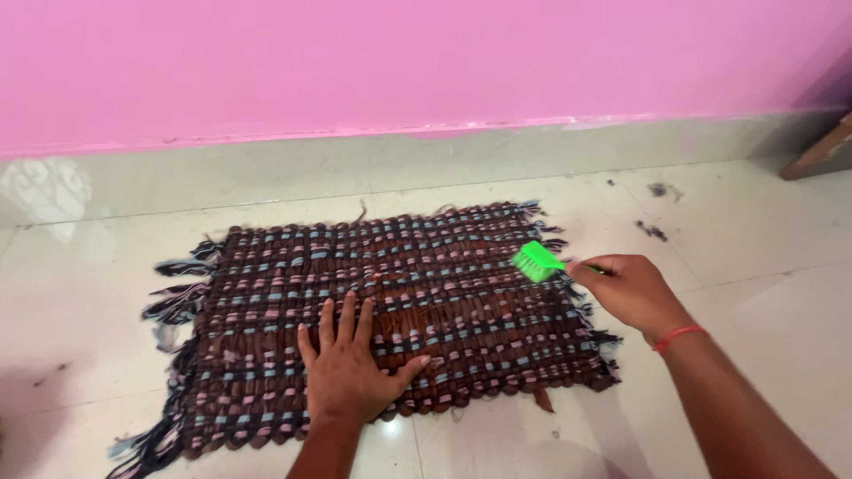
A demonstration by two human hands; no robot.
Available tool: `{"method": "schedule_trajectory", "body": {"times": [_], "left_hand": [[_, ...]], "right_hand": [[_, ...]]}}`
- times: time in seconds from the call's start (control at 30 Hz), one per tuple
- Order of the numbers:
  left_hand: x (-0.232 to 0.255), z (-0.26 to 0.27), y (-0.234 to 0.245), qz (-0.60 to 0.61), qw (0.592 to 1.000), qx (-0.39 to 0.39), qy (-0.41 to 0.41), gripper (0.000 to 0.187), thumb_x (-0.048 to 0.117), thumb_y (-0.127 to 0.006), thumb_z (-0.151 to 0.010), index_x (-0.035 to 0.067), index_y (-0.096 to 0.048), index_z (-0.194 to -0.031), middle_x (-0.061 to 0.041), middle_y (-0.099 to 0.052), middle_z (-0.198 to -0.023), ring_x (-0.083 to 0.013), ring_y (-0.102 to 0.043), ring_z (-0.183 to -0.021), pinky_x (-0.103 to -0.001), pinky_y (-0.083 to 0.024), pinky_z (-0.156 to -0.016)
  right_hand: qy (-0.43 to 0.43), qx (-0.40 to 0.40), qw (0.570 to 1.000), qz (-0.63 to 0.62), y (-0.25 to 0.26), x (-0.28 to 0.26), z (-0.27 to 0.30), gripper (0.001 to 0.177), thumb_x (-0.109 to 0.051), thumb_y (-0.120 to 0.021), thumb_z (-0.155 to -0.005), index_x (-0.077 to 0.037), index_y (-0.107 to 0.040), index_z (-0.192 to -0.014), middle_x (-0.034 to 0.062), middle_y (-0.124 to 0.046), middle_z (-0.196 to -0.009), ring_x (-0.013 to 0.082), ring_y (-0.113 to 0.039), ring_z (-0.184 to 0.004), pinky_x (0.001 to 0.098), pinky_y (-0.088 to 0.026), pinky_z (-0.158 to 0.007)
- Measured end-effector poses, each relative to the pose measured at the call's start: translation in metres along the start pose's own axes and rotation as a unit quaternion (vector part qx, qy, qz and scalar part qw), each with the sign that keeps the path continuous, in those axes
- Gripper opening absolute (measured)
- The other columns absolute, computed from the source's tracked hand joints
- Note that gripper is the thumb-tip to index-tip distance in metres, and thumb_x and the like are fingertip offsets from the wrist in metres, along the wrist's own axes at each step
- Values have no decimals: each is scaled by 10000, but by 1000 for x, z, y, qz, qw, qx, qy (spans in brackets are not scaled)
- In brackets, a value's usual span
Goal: The person brushes a woven rug using a handheld brush, moves a smaller mat piece aside, and continues brushing the rug with the brush.
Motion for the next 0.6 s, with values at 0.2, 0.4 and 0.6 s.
{"method": "schedule_trajectory", "body": {"times": [0.2,0.4,0.6], "left_hand": [[0,1,1,8,1000,18,1,1202,983,-329,-750,196,-97,-1628,-34,-6,-1706,-278,83,-1560,-589,-5,-1223],[-1,-2,-7,6,1000,18,3,1183,974,-335,-750,210,-118,-1626,-23,-28,-1700,-272,68,-1565,-578,19,-1238],[-2,-2,-3,9,999,51,2,1176,972,-318,-750,200,-122,-1615,-34,-41,-1688,-281,57,-1551,-593,15,-1213]], "right_hand": [[-20,-63,997,35,3,-15,34,397,-409,-705,-893,-77,-853,-1052,13,-581,-625,130,-459,-590,327,-398,-568],[54,-38,990,124,-45,28,7,413,-423,-666,-958,-42,-810,-1028,84,-669,-678,185,-568,-618,347,-512,-657],[-81,-14,990,118,-52,71,-21,394,-452,-754,-868,-164,-827,-1126,155,-798,-799,254,-740,-772,367,-576,-773]]}}
Point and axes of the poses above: each hand's wrist, its own z-axis away from the middle knuckle, its own y-axis out of the back of the hand, x = y × z, the point moved 8 cm from there along -z, towards the middle knuckle
